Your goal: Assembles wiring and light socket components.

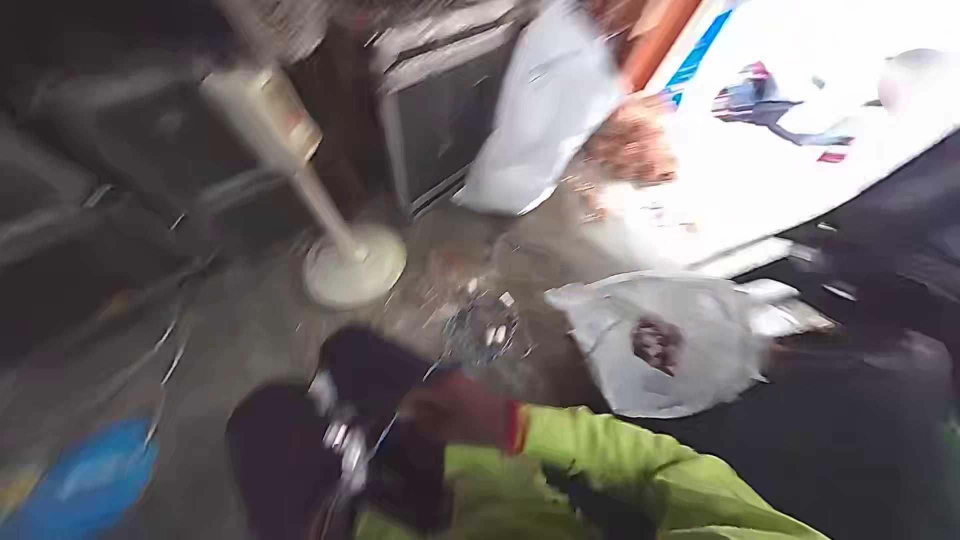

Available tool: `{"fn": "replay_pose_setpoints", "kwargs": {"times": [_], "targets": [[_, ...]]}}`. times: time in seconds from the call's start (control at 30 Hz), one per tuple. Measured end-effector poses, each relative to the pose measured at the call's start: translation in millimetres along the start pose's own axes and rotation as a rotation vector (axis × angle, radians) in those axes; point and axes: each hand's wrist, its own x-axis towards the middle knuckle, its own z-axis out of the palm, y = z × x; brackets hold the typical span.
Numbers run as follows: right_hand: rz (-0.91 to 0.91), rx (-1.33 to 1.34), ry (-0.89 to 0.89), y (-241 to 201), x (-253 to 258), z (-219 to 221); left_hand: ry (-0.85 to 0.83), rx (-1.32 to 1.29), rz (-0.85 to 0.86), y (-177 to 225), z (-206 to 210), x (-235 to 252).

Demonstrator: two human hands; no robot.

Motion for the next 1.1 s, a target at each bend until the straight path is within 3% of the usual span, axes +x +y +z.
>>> {"fn": "replay_pose_setpoints", "kwargs": {"times": [0.1, 0.17, 0.27, 0.37, 0.6, 0.7, 0.9, 0.97, 1.1], "targets": [[0.167, 0.313, -0.011, 3.2, -5.0, 15.2, -0.078, -0.094, -0.196, 1.9, -20.1, 8.0], [0.325, 0.358, -0.088, 2.8, -13.2, 14.6, -0.11, -0.164, -0.216, -3.4, -25.3, 5.3], [0.338, 0.342, -0.124, 18.5, -3.1, 18.8, -0.146, -0.285, -0.208, -14.5, -24.5, 26.5], [0.351, 0.384, -0.12, 23.3, -7.6, 27.2, -0.261, -0.383, -0.312, -9.8, -34.1, 29.7], [0.362, 0.471, 0.057, 22.3, -19.7, 35.8, -0.383, -0.798, -0.444, -0.1, -50.0, 33.9], [0.407, 0.617, 0.1, 23.7, -19.4, 35.1, -0.416, -0.851, -0.48, 3.3, -50.7, 36.4], [0.888, 1.099, 0.027, 0.6, -8.8, 24.4, -0.416, -0.791, -0.382, 12.9, -49.8, 40.4], [0.875, 1.119, -0.093, -2.9, -15.0, 27.1, -0.412, -0.79, -0.397, 18.1, -51.4, 38.9], [0.606, 0.84, -0.284, -5.4, -28.2, 39.0, -0.366, -0.714, -0.393, 23.2, -49.3, 40.8]]}}
